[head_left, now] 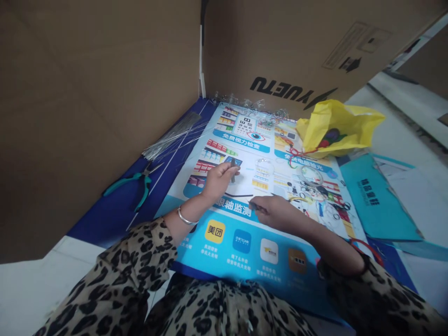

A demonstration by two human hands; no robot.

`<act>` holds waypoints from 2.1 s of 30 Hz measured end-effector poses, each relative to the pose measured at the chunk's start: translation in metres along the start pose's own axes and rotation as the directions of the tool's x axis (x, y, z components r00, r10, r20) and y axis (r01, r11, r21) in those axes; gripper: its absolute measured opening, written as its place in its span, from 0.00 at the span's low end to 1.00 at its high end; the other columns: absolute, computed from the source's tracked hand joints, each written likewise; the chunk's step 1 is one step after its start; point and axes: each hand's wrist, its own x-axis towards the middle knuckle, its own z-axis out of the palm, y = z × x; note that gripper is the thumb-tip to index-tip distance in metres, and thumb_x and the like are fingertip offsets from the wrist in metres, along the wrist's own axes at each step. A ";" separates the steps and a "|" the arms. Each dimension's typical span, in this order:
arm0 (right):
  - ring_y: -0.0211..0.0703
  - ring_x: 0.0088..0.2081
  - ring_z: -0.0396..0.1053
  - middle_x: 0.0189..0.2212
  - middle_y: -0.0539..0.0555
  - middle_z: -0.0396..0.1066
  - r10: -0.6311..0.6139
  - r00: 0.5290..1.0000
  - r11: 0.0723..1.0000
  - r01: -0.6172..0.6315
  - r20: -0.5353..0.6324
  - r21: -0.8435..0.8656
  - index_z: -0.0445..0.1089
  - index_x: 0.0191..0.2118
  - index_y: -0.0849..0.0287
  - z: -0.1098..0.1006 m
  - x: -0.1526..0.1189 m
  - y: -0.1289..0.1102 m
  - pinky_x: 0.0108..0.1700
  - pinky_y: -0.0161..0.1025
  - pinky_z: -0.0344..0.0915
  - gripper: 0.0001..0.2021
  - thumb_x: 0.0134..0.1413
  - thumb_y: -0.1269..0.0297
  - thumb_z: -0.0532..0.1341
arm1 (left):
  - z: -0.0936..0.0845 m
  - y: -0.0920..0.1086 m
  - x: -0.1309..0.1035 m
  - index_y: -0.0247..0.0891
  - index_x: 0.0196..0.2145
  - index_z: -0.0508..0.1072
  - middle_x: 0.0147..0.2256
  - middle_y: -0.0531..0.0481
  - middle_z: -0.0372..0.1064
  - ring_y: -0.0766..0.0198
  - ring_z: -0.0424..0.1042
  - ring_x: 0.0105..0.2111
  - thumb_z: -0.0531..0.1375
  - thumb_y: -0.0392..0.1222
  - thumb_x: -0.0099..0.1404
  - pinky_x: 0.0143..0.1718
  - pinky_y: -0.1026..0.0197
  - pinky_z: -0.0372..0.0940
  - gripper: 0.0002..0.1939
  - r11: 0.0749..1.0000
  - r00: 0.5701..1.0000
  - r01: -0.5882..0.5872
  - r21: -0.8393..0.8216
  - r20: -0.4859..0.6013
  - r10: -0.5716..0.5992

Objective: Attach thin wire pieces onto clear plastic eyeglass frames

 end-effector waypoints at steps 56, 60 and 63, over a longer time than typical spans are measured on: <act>0.40 0.30 0.65 0.26 0.53 0.68 0.183 0.850 0.976 -0.096 -0.494 0.196 0.66 0.28 0.60 0.063 0.014 0.018 0.32 0.33 0.57 0.10 0.57 0.66 0.51 | 0.023 0.006 -0.029 0.38 0.29 0.74 0.29 0.51 0.72 0.63 0.70 0.32 0.55 0.43 0.60 0.37 0.63 0.64 0.09 0.981 0.968 -0.042 0.190 0.252 -0.007; 0.39 0.31 0.66 0.27 0.53 0.69 0.161 0.820 0.974 -0.041 -0.550 0.224 0.67 0.29 0.60 0.067 0.014 0.019 0.33 0.34 0.59 0.10 0.57 0.66 0.51 | 0.025 0.010 -0.032 0.38 0.33 0.74 0.33 0.50 0.73 0.63 0.71 0.35 0.56 0.41 0.60 0.40 0.62 0.65 0.08 0.987 0.974 -0.031 0.158 0.226 -0.006; 0.39 0.32 0.67 0.28 0.53 0.70 0.141 0.779 0.964 0.032 -0.611 0.263 0.68 0.31 0.59 0.072 0.014 0.020 0.35 0.34 0.60 0.10 0.57 0.66 0.51 | 0.027 0.013 -0.035 0.37 0.34 0.74 0.34 0.49 0.73 0.63 0.71 0.36 0.56 0.40 0.60 0.41 0.62 0.64 0.08 0.985 0.975 -0.062 0.161 0.219 0.025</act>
